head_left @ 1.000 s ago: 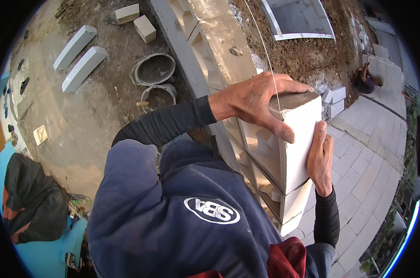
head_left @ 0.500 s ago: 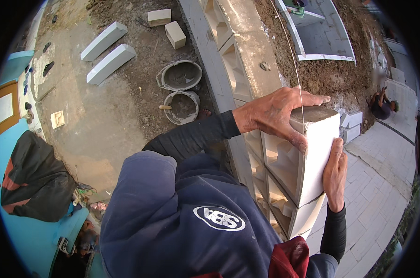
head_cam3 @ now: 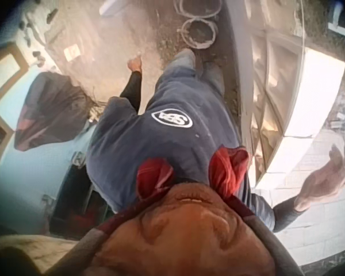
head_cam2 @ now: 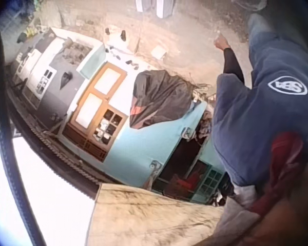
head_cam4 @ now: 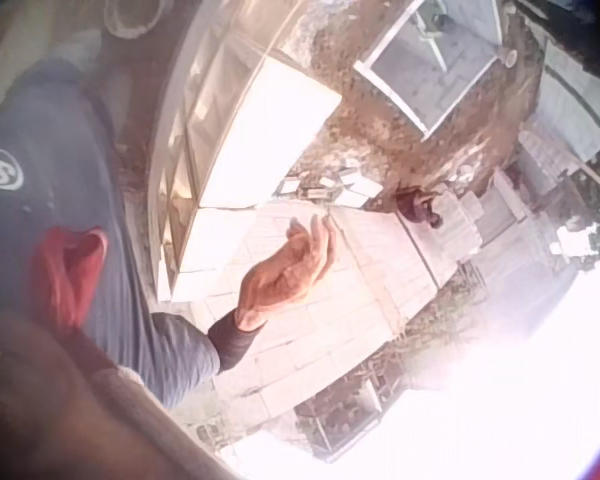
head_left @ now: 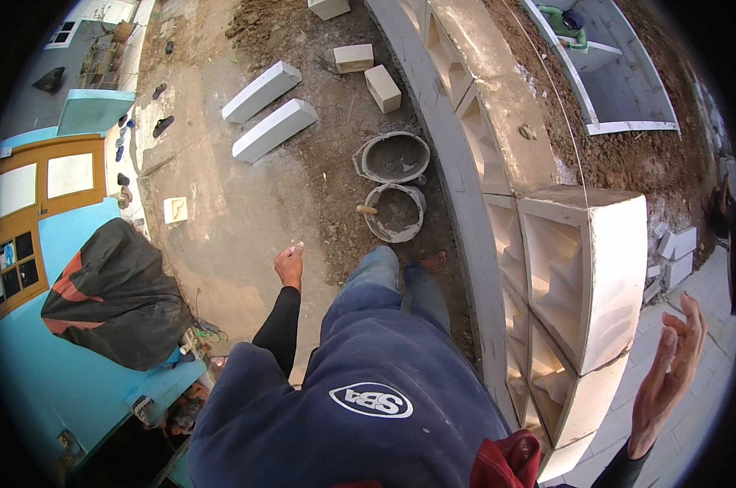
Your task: The person lays decorative concrete vent blocks onto a wall by hand. They apply mortar to the top of the existing wall and the sides of a new block using a trowel, then lift and place the block, pressing it into position along a guide string.
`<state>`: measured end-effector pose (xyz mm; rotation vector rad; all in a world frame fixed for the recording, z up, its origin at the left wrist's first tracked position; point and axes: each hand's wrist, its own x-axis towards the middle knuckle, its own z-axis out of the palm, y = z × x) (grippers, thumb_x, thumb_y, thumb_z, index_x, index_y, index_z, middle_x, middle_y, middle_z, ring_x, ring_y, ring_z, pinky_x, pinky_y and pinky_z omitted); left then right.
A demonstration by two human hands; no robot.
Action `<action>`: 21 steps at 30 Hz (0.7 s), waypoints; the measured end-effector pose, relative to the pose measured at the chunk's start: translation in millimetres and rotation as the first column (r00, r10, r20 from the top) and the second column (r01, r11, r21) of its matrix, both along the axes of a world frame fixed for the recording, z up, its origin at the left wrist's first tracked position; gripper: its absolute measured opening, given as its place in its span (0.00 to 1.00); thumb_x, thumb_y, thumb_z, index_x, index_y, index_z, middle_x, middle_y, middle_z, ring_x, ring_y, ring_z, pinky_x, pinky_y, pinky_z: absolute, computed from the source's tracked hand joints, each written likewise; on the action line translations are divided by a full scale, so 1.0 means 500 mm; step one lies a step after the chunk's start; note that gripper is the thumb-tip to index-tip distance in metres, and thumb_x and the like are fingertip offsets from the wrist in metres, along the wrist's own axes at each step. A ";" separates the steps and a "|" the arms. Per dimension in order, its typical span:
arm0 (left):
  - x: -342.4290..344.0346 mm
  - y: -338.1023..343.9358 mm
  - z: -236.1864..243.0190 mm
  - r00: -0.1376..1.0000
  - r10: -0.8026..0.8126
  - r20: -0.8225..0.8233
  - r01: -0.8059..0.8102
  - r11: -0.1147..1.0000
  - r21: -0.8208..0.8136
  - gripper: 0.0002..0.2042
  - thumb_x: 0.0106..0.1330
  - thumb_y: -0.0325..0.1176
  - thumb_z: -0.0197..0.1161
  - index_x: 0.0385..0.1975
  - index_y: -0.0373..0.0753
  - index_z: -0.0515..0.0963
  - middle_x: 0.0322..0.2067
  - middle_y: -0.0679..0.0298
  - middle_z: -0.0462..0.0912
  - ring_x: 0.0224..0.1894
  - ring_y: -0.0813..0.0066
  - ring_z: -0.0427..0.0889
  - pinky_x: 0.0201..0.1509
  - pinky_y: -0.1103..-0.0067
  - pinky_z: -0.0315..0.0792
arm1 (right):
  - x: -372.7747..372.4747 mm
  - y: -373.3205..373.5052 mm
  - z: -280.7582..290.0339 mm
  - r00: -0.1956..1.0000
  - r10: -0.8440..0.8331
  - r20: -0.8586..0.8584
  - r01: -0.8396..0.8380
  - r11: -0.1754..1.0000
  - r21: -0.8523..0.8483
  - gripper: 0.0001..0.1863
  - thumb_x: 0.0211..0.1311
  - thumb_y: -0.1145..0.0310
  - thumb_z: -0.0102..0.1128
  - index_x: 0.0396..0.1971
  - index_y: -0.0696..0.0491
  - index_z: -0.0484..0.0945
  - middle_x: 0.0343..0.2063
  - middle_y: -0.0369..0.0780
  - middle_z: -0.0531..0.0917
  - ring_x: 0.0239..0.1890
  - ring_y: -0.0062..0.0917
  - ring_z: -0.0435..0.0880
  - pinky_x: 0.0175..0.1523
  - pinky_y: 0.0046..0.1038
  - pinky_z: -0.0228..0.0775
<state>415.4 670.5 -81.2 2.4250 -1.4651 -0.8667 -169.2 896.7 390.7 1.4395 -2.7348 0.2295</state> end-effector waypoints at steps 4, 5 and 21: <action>0.219 -0.015 -0.118 0.944 0.205 0.259 -0.243 0.962 0.124 0.15 0.61 0.36 0.70 0.42 0.33 0.86 0.44 0.49 0.88 0.49 0.51 0.86 0.59 0.68 0.76 | 0.137 0.071 0.178 0.857 0.019 0.515 -0.002 0.999 -0.034 0.16 0.65 0.72 0.68 0.51 0.59 0.81 0.41 0.55 0.87 0.37 0.49 0.87 0.36 0.39 0.84; 0.227 -0.039 -0.140 0.957 0.259 0.126 -0.270 0.960 0.071 0.16 0.60 0.34 0.71 0.45 0.33 0.85 0.46 0.50 0.88 0.50 0.54 0.86 0.59 0.69 0.76 | 0.174 0.059 0.206 0.845 -0.001 0.535 -0.123 0.973 0.197 0.06 0.67 0.76 0.63 0.41 0.60 0.82 0.31 0.48 0.88 0.30 0.36 0.88 0.38 0.33 0.83; 0.245 -0.785 -0.215 0.860 -0.501 -0.094 0.509 0.854 0.107 0.28 0.56 0.26 0.68 0.61 0.36 0.77 0.56 0.54 0.80 0.56 0.64 0.78 0.59 0.72 0.72 | 0.674 -0.351 -1.224 -0.611 -0.299 0.733 0.554 0.501 0.665 0.33 0.76 0.39 0.48 0.66 0.52 0.69 0.48 0.42 0.83 0.41 0.26 0.85 0.42 0.31 0.81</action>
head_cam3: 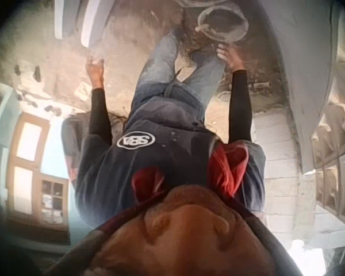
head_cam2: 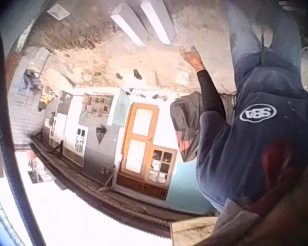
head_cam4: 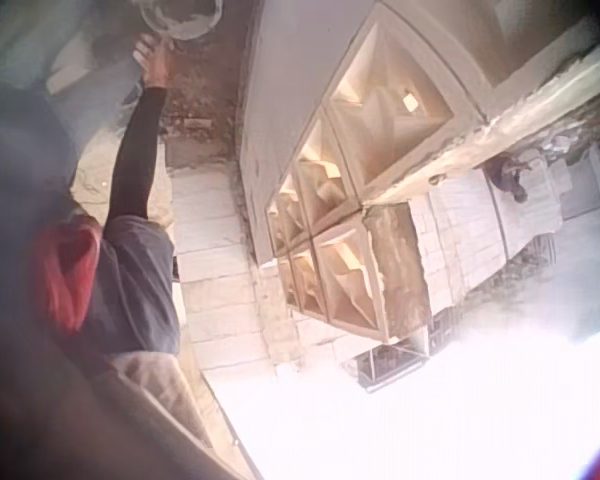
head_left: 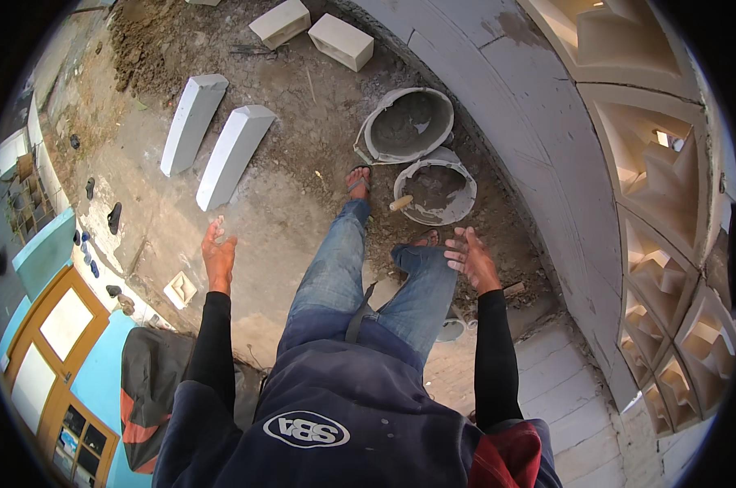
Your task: The person lays decorative concrete vent blocks onto a wall by hand. They apply mortar to the top of the existing wall and the sides of a new block using a trowel, then lift and place the block, pressing it into position along a guide string.
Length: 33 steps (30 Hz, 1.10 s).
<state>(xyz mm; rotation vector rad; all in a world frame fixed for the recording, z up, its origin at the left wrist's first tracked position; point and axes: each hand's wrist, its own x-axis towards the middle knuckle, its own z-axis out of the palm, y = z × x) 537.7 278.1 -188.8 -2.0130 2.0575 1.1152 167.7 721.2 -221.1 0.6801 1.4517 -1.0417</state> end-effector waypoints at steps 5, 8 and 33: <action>0.208 0.012 0.066 0.964 -0.085 0.252 0.058 0.992 0.112 0.30 0.58 0.24 0.60 0.66 0.37 0.73 0.62 0.50 0.74 0.64 0.59 0.73 0.63 0.69 0.69 | 0.145 -0.112 -0.440 0.967 -0.205 0.153 0.163 0.954 0.253 0.41 0.74 0.36 0.48 0.73 0.51 0.58 0.65 0.48 0.70 0.54 0.39 0.82 0.55 0.45 0.79; 0.408 0.033 0.112 0.905 -0.020 0.425 -0.036 0.992 0.122 0.30 0.55 0.22 0.62 0.63 0.31 0.74 0.64 0.50 0.74 0.67 0.57 0.72 0.68 0.68 0.68 | 0.186 -0.224 -0.554 0.944 -0.269 0.192 0.187 0.913 0.362 0.43 0.74 0.36 0.47 0.75 0.52 0.54 0.66 0.47 0.65 0.52 0.39 0.79 0.55 0.47 0.77; -0.119 -0.194 0.110 0.790 -0.410 -0.456 0.487 0.871 0.060 0.28 0.57 0.22 0.67 0.61 0.24 0.73 0.61 0.47 0.76 0.58 0.62 0.78 0.64 0.68 0.74 | 0.602 -0.058 0.126 0.714 -0.548 -0.437 0.618 0.786 0.023 0.21 0.71 0.55 0.59 0.51 0.56 0.69 0.25 0.37 0.76 0.16 0.21 0.76 0.18 0.28 0.69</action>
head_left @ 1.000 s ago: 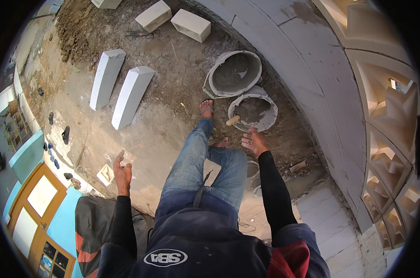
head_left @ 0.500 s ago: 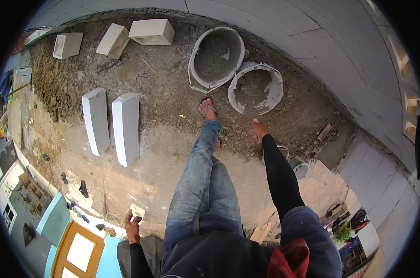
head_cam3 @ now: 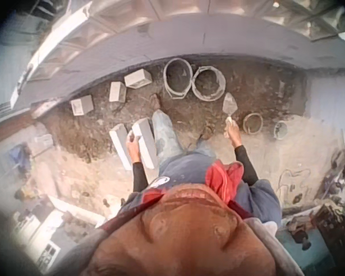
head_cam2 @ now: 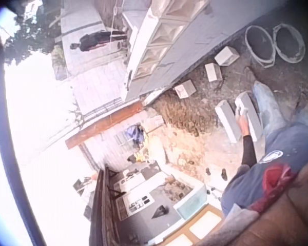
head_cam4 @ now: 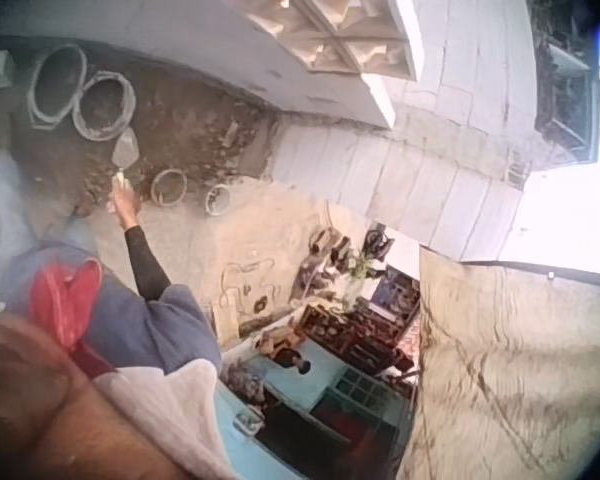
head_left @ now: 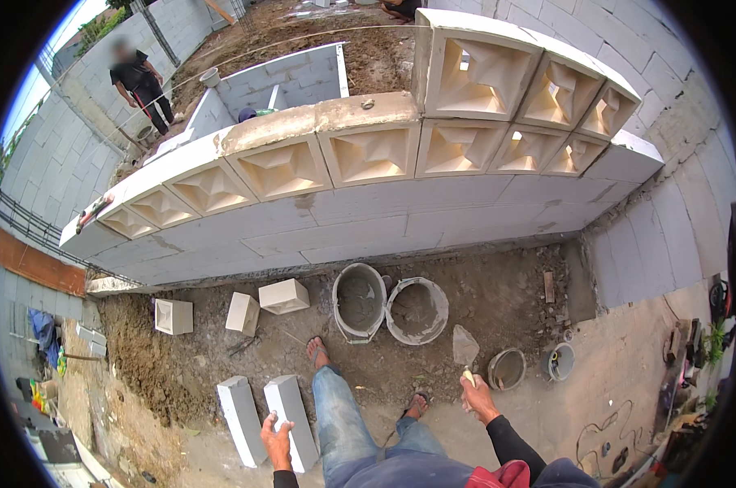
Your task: The person lays decorative concrete vent blocks onto a wall by hand. They apply mortar to the top of the existing wall and the sides of a new block using a trowel, then lift and place the block, pressing it into position along a guide string.
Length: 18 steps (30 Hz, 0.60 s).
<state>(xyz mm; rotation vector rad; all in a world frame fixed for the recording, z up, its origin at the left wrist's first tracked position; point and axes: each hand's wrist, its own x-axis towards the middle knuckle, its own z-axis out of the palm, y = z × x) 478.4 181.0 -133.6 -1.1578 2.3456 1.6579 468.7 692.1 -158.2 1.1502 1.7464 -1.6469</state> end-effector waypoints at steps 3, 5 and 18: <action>-0.219 -0.055 0.083 0.976 -0.079 -0.201 0.061 0.994 -0.092 0.25 0.63 0.25 0.67 0.61 0.25 0.74 0.58 0.49 0.79 0.58 0.63 0.79 0.62 0.72 0.75 | -0.050 -0.103 0.019 0.985 -0.158 -0.067 0.155 0.987 -0.042 0.19 0.74 0.52 0.54 0.47 0.54 0.73 0.22 0.35 0.76 0.13 0.20 0.73 0.17 0.26 0.65; -0.384 -0.085 0.125 0.933 -0.215 -0.288 0.186 0.975 -0.125 0.23 0.67 0.25 0.66 0.61 0.26 0.73 0.57 0.50 0.79 0.58 0.63 0.80 0.62 0.72 0.76 | -0.086 -0.134 0.048 0.993 -0.098 -0.070 0.107 0.986 0.129 0.22 0.74 0.49 0.54 0.46 0.55 0.74 0.23 0.35 0.76 0.14 0.20 0.74 0.18 0.27 0.66; -1.124 0.231 0.662 -0.062 -0.877 -0.477 0.702 0.302 -0.645 0.29 0.63 0.35 0.72 0.63 0.32 0.74 0.66 0.49 0.75 0.71 0.53 0.70 0.74 0.65 0.63 | -0.491 -0.405 0.649 0.914 -0.130 -0.384 0.348 0.737 0.579 0.22 0.73 0.54 0.52 0.52 0.58 0.77 0.31 0.48 0.84 0.32 0.41 0.85 0.42 0.43 0.73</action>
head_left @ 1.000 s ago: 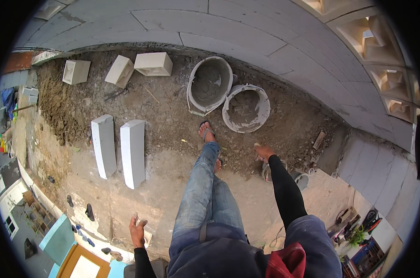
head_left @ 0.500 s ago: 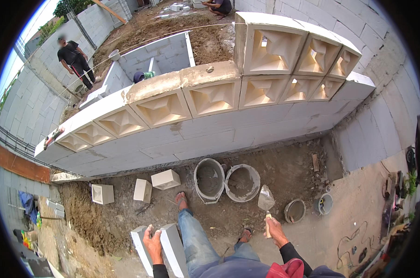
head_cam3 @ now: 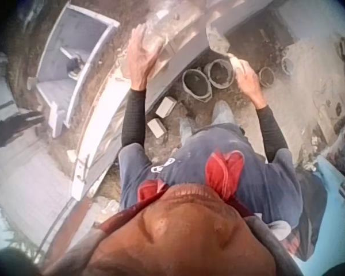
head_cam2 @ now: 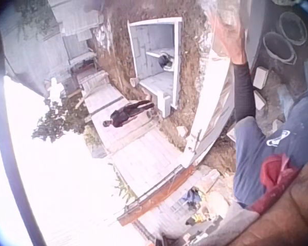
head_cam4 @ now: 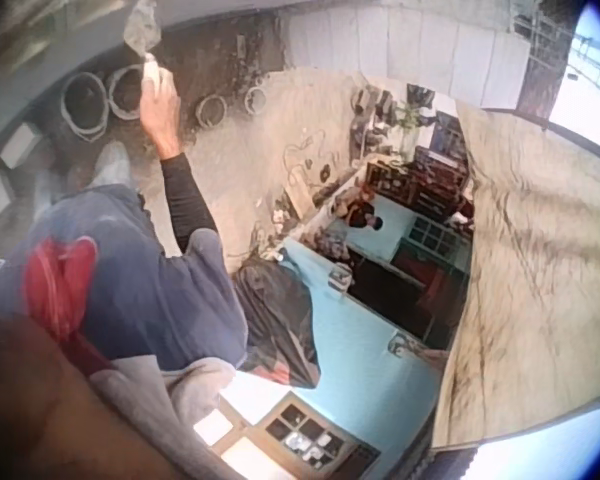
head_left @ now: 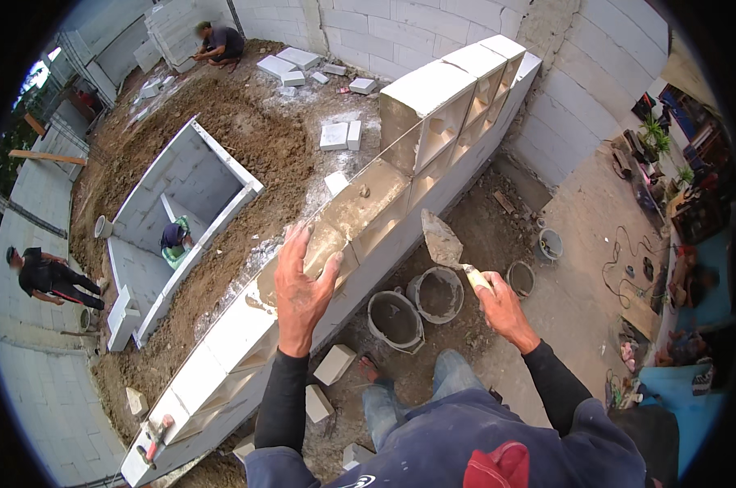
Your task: The person lays decorative concrete vent blocks onto a wall by hand. They apply mortar to the top of the existing wall and the sides of a new block using a trowel, then lift and place the block, pressing it into position along a guide string.
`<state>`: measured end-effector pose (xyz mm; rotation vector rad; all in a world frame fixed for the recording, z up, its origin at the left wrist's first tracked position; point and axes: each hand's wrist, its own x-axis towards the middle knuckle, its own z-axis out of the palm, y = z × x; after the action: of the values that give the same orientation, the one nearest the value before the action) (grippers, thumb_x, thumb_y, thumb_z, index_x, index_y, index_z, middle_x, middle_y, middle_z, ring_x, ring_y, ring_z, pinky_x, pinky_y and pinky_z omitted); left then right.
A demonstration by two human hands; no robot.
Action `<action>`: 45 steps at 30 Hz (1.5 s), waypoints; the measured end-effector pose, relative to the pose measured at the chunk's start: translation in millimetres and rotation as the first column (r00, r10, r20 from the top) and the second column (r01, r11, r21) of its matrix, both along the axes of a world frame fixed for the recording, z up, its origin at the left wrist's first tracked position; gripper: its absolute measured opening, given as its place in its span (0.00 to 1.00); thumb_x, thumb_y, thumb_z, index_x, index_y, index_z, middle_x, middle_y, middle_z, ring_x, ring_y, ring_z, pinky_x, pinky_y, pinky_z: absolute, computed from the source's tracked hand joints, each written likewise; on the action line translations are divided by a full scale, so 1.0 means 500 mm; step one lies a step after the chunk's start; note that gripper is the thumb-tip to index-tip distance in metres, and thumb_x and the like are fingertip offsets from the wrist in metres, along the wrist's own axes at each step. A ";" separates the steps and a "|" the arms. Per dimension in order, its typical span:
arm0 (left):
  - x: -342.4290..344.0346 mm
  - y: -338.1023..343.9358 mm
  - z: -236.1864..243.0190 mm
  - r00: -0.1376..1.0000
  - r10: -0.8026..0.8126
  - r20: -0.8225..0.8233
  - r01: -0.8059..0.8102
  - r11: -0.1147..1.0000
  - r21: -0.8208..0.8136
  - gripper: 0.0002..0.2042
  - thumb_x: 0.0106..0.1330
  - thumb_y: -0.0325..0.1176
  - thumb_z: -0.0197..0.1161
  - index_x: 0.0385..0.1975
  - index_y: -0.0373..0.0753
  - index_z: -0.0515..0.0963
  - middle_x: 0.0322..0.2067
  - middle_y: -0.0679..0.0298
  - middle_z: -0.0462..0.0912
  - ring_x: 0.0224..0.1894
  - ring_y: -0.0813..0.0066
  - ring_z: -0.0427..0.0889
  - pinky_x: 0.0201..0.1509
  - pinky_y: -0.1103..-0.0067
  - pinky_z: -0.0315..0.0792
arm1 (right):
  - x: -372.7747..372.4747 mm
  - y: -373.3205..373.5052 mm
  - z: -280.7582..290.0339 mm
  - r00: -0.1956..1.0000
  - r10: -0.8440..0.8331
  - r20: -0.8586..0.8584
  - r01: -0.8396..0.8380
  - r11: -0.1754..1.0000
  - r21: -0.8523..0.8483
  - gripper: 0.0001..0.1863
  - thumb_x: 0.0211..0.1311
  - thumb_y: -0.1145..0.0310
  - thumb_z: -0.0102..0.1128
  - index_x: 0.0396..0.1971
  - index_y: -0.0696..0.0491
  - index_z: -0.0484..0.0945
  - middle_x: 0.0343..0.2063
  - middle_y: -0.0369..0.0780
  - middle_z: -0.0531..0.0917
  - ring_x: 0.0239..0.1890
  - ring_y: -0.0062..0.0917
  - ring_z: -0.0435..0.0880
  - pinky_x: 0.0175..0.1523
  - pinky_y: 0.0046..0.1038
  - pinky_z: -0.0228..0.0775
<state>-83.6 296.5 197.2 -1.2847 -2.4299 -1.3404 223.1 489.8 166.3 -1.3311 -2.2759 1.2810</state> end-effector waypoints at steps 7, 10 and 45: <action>-0.176 0.277 0.008 0.975 -0.219 -0.043 0.222 0.970 0.098 0.54 0.52 0.49 0.80 0.72 0.24 0.56 0.72 0.38 0.61 0.75 0.46 0.61 0.78 0.63 0.58 | -0.175 -0.043 0.105 0.997 0.057 -0.047 -0.039 0.947 0.319 0.20 0.71 0.59 0.52 0.50 0.59 0.79 0.36 0.57 0.85 0.40 0.58 0.83 0.46 0.51 0.74; -0.180 0.383 0.003 0.954 -0.299 -0.038 0.301 0.945 0.131 0.62 0.46 0.53 0.83 0.74 0.24 0.50 0.72 0.33 0.56 0.75 0.44 0.59 0.78 0.63 0.58 | -0.195 -0.027 0.103 0.999 0.030 0.014 -0.033 0.932 0.360 0.19 0.70 0.60 0.53 0.50 0.59 0.79 0.33 0.57 0.85 0.37 0.58 0.83 0.45 0.52 0.75; -0.161 0.546 0.004 0.899 -0.435 0.047 0.409 0.874 0.261 0.64 0.41 0.37 0.81 0.73 0.39 0.36 0.57 0.41 0.70 0.55 0.49 0.78 0.61 0.63 0.77 | -0.152 0.066 0.136 0.998 -0.063 0.030 0.050 0.946 0.319 0.13 0.68 0.65 0.59 0.45 0.58 0.80 0.26 0.55 0.84 0.31 0.54 0.84 0.36 0.49 0.75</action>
<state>-164.2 569.7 199.4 -1.7828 -2.0179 -1.7861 147.1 523.0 234.1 -1.3017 -2.3277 0.8288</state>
